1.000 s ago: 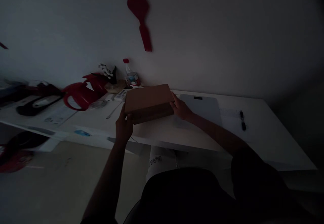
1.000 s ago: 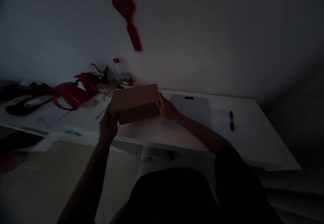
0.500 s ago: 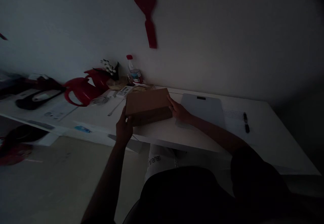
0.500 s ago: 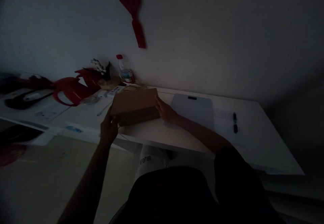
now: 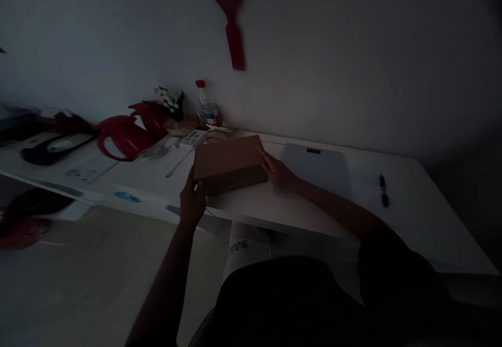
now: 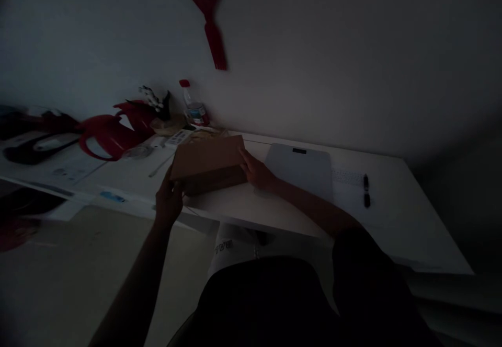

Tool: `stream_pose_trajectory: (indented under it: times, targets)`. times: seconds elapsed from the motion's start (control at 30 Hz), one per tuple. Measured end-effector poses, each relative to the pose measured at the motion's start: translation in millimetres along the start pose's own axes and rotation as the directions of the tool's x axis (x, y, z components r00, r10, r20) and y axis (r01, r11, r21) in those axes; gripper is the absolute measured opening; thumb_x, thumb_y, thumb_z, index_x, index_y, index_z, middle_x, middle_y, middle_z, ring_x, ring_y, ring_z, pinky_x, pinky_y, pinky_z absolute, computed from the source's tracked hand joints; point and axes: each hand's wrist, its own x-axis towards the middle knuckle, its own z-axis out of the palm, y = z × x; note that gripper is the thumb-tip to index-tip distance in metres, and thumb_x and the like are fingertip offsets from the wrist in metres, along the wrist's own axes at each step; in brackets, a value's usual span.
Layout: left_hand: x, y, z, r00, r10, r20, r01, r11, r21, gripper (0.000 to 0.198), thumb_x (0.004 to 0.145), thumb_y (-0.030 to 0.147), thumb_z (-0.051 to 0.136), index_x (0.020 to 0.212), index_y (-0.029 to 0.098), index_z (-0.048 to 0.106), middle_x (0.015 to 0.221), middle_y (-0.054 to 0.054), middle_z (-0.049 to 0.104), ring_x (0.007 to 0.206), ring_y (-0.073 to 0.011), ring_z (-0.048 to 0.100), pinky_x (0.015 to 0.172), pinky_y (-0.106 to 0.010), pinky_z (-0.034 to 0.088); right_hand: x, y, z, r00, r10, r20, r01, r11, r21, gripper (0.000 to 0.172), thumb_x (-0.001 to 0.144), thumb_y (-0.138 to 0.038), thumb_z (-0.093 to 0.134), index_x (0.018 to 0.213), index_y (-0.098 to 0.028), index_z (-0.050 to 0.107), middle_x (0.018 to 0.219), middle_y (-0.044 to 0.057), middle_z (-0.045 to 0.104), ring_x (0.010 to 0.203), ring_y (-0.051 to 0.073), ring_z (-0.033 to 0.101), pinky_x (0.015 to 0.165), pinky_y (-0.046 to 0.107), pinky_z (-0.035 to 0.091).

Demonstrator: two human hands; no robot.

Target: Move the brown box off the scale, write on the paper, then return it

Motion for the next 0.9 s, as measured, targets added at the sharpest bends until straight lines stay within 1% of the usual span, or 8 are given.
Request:
stream_pose_trajectory:
  times: [0.17,0.27,0.33,0.53,0.7,0.8,0.87,0.9]
  targets:
    - [-1,1,0.4,0.999,-0.04,-0.006,0.04,0.999,-0.022,0.068,0.094,0.051,0.045,0.15,0.011,0.043,0.127,-0.021,0.061,0.117,-0.0301,0.061,0.091,-0.038,0.051,-1,1,1,1.0,-0.004,0.003,0.004,1.0,-0.001,0.063,0.103,-0.039,0.029,0.161,-0.019,0.015,0.162,0.009,0.022,0.15,0.02,0.026,0.122,0.043,0.027]
    - [-1,3,0.6,1.0,-0.029,0.0,0.029,0.999,-0.044,0.07,0.094,0.053,0.044,0.15,0.01,0.042,0.132,-0.023,0.058,0.121,-0.0331,0.058,0.094,-0.043,0.05,-1,2,0,1.0,-0.018,0.006,0.018,1.0,-0.008,0.062,0.103,-0.039,0.029,0.161,-0.02,0.014,0.163,0.009,0.021,0.15,0.02,0.025,0.122,0.043,0.027]
    - [-1,3,1.0,1.0,-0.023,-0.001,0.023,0.998,-0.063,0.07,0.094,0.052,0.044,0.151,0.011,0.041,0.134,-0.023,0.056,0.123,-0.0331,0.057,0.096,-0.044,0.05,-1,2,0,1.0,-0.025,0.01,0.025,1.0,-0.016,0.062,0.103,-0.038,0.03,0.161,-0.022,0.014,0.163,0.009,0.021,0.15,0.02,0.025,0.123,0.043,0.026]
    - [3,-2,1.5,1.0,-0.007,-0.001,0.006,0.995,-0.101,0.071,0.092,0.052,0.048,0.151,0.013,0.041,0.138,-0.021,0.054,0.124,-0.0297,0.056,0.098,-0.04,0.05,0,4,-4,0.999,-0.025,0.045,0.026,0.999,-0.028,0.062,0.104,-0.04,0.028,0.161,-0.02,0.014,0.163,0.01,0.02,0.151,0.02,0.023,0.123,0.043,0.025]
    - [6,-12,-0.3,0.999,0.028,0.024,-0.024,0.987,-0.157,0.072,0.092,0.051,0.052,0.151,0.012,0.039,0.145,-0.021,0.047,0.13,-0.028,0.053,0.102,-0.038,0.049,3,-1,-12,0.995,-0.026,0.097,0.033,0.997,-0.072,0.065,0.103,-0.048,0.026,0.159,-0.015,0.018,0.161,0.014,0.024,0.148,0.024,0.028,0.122,0.045,0.026]
    - [7,-7,-5.6,0.995,0.09,-0.034,-0.094,0.983,-0.155,0.072,0.089,0.047,0.059,0.148,0.012,0.041,0.146,-0.022,0.045,0.133,-0.0297,0.05,0.101,-0.04,0.051,3,-7,-21,0.993,0.029,0.119,-0.013,0.991,-0.13,0.071,0.103,-0.053,0.025,0.159,-0.012,0.016,0.161,0.016,0.024,0.149,0.026,0.028,0.122,0.045,0.025]
    - [8,7,-12.4,0.973,0.202,-0.11,-0.215,0.969,-0.12,0.066,0.09,0.042,0.06,0.146,0.011,0.044,0.144,-0.022,0.047,0.133,-0.0294,0.049,0.103,-0.042,0.049,1,-9,-29,0.993,0.053,0.109,-0.035,0.985,-0.167,0.074,0.103,-0.055,0.025,0.16,-0.01,0.014,0.161,0.017,0.022,0.15,0.027,0.024,0.123,0.045,0.024]
    - [8,17,-16.3,0.951,0.269,-0.154,-0.284,0.955,-0.084,0.06,0.093,0.039,0.059,0.144,0.009,0.046,0.143,-0.022,0.048,0.134,-0.0287,0.049,0.105,-0.042,0.047,0,-9,-34,0.993,0.063,0.098,-0.044,0.982,-0.183,0.075,0.103,-0.056,0.024,0.16,-0.008,0.013,0.161,0.017,0.021,0.15,0.027,0.023,0.123,0.045,0.023]
